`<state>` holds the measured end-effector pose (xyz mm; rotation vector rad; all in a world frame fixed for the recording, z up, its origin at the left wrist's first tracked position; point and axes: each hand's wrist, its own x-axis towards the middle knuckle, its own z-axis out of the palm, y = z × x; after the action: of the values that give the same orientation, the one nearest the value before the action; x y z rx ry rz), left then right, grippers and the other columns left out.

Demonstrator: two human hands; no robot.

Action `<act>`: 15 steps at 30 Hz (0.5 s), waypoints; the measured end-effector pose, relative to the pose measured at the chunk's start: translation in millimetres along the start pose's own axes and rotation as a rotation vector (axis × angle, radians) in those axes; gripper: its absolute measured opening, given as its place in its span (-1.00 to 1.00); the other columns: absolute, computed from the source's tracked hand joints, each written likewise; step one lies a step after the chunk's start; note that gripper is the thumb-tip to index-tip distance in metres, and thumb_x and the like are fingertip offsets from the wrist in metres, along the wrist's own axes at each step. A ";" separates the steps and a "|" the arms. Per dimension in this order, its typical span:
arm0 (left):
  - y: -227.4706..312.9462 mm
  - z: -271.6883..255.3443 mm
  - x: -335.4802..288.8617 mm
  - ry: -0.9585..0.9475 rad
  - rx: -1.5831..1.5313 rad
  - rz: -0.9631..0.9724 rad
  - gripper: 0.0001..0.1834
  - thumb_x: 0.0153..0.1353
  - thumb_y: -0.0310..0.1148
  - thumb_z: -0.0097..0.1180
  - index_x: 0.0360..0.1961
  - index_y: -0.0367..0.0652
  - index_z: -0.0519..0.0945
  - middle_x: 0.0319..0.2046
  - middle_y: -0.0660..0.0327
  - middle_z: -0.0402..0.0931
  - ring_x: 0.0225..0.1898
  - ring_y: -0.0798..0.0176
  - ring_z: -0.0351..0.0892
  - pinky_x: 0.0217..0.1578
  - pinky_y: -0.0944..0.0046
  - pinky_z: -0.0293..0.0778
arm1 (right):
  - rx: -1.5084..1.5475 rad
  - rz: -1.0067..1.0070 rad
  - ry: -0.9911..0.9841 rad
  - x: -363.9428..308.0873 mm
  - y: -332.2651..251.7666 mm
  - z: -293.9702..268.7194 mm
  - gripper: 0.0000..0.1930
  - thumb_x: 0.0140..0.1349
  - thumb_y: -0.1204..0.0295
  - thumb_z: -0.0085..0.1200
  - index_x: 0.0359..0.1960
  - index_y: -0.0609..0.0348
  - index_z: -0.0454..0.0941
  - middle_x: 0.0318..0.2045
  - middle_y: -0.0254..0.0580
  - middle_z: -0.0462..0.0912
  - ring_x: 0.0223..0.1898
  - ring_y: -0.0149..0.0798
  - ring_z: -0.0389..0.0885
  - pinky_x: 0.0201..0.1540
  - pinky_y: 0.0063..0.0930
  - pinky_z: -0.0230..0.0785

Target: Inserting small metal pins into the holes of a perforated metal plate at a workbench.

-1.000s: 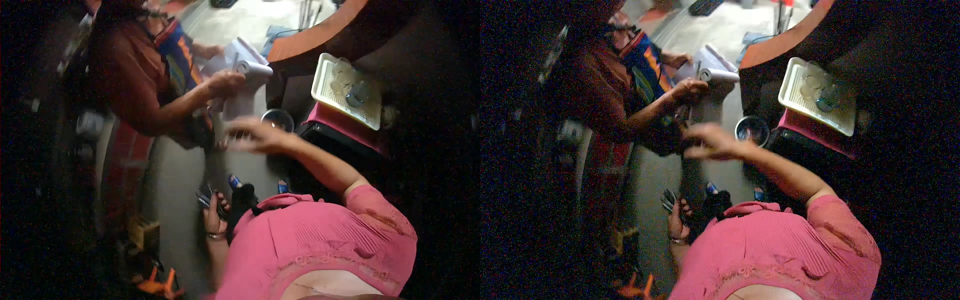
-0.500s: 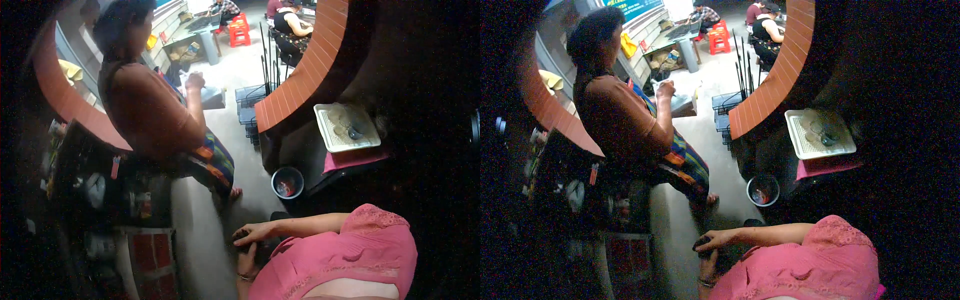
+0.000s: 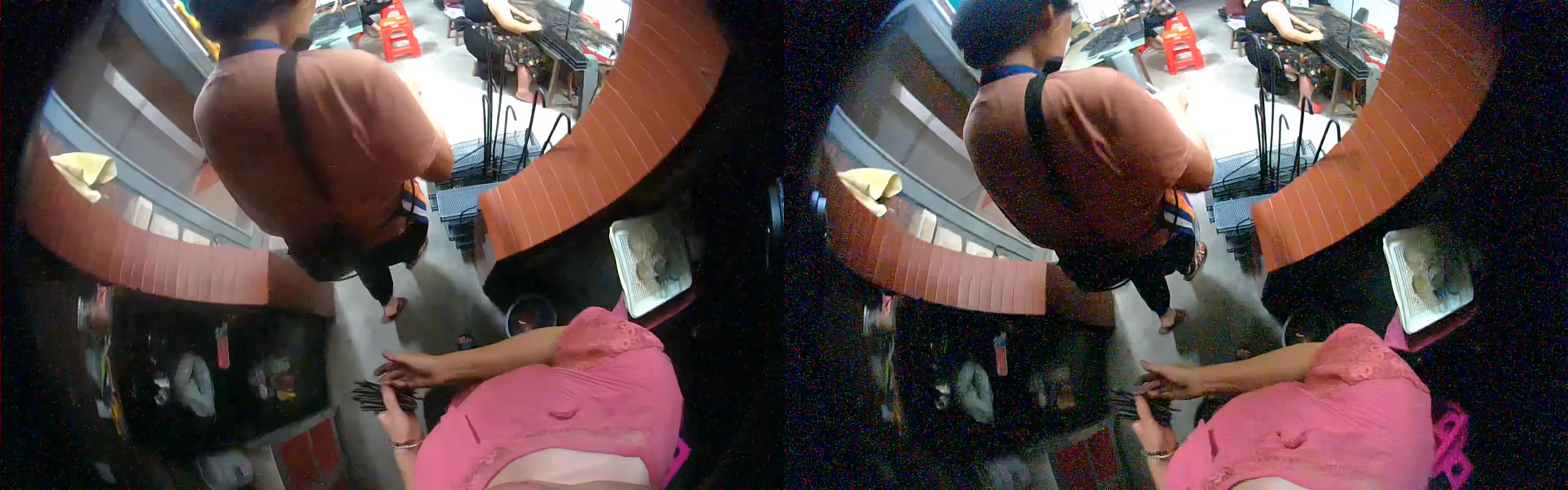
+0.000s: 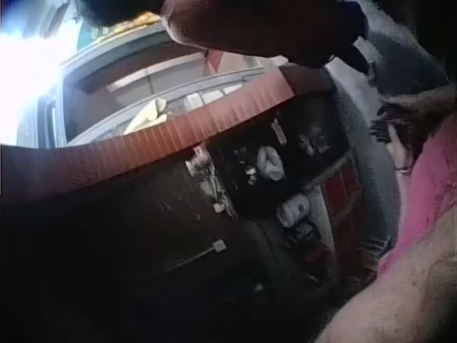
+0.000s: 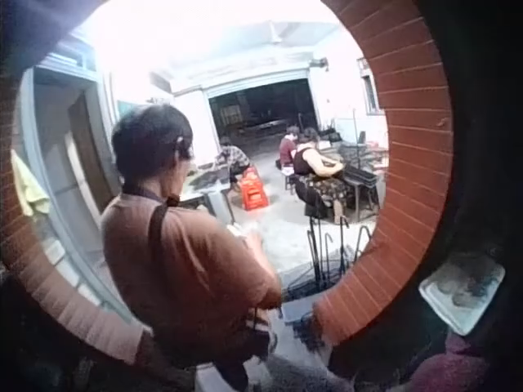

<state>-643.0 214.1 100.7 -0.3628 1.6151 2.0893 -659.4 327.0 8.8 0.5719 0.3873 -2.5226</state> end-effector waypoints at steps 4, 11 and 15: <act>15.3 30.3 84.1 0.147 0.061 0.090 -0.76 0.26 -0.34 0.00 -0.13 -0.27 0.45 -0.23 0.25 0.48 -0.21 0.33 0.48 -0.14 0.30 0.41 | 0.207 0.054 0.039 28.9 -58.0 65.7 -0.51 0.17 -0.05 -0.01 -0.21 0.16 0.56 -0.24 -0.24 0.62 -0.18 -0.27 0.52 -0.02 -0.31 0.35; 68.5 61.8 237.4 -0.092 -0.013 0.223 -0.69 0.27 -0.23 0.00 -0.12 -0.26 0.45 -0.24 0.22 0.45 -0.19 0.30 0.47 -0.12 0.28 0.41 | 0.261 -0.162 0.102 127.1 -175.7 75.3 -0.46 0.22 -0.07 -0.13 -0.20 0.22 0.58 -0.24 -0.21 0.62 -0.18 -0.23 0.50 0.00 -0.33 0.30; 124.5 99.4 318.0 -0.259 0.110 0.311 -0.70 0.28 -0.25 -0.03 -0.11 -0.26 0.41 -0.22 0.21 0.45 -0.22 0.31 0.46 -0.15 0.28 0.42 | 0.334 -0.266 0.090 188.9 -238.5 52.0 -0.45 0.25 -0.10 -0.24 -0.08 0.08 0.56 -0.21 -0.34 0.62 -0.11 -0.26 0.47 0.02 -0.34 0.25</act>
<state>-971.0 349.8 79.3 0.2024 1.7023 2.1470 -952.5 423.9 3.0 0.8093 0.0733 -2.8486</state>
